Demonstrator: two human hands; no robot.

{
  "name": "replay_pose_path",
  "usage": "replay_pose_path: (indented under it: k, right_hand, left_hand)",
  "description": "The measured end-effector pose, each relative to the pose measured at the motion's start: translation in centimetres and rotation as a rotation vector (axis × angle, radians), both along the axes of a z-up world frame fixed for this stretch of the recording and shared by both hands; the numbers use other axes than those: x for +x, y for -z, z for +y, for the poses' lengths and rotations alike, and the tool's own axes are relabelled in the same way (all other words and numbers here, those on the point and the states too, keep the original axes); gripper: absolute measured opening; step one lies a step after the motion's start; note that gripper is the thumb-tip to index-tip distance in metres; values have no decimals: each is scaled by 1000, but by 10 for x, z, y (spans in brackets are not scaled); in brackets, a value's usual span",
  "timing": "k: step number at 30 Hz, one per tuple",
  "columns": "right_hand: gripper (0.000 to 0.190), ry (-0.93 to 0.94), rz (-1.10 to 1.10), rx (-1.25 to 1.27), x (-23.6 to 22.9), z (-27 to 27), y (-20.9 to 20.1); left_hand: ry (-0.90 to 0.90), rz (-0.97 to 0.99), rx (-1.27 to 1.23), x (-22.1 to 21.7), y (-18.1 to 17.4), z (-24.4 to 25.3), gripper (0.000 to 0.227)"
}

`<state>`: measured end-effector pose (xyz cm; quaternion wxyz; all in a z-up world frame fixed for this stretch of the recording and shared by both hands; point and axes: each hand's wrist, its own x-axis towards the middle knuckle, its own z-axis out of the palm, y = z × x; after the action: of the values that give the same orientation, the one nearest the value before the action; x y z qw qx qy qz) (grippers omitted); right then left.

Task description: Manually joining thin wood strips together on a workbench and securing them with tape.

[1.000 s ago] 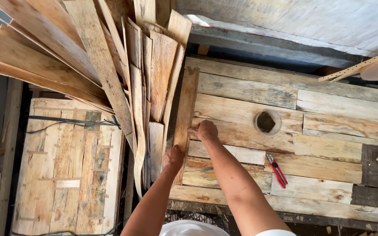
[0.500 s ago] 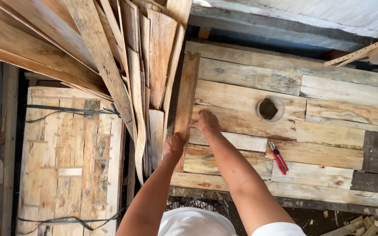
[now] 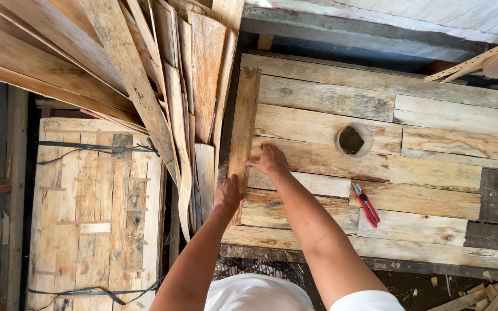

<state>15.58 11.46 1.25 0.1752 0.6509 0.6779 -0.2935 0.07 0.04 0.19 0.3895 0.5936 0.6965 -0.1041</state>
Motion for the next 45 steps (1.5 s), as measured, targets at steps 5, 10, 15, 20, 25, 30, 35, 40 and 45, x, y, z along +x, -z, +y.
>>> replay_pose_path:
  k: [5,10,15,20,25,30,35,40,45]
  right_hand:
    - [119,59,2,-40,-7,-3,-15]
    - [117,117,-48,-117,-12,-4,-15]
    - [117,121,18,3,-8,-6,2]
    - [121,104,15,7,-6,-7,-5]
    - [129,73,-30,-28,-7,-5,2]
    - [118,54,58,-30,-1,-3,7]
    - [107,124,60,36,-1,-6,37]
    - [97,576,500,-64,10,-2,107]
    - [87,197,32,-15,-12,2,-12]
  left_hand:
    - [21,-2,-38,0,-12,3,62]
    - [72,14,-75,0,-11,3,66]
    - [217,91,-3,2,-11,-3,89]
    - [274,120,25,3,0,-8,96]
    - [380,126,-21,1,-13,-4,105]
    - [110,-40,1,-4,-1,-1,60]
    - [34,-51,34,-2,16,-1,41]
    - [35,-27,58,0,17,-2,40]
    - [13,-21,44,0,21,-1,35]
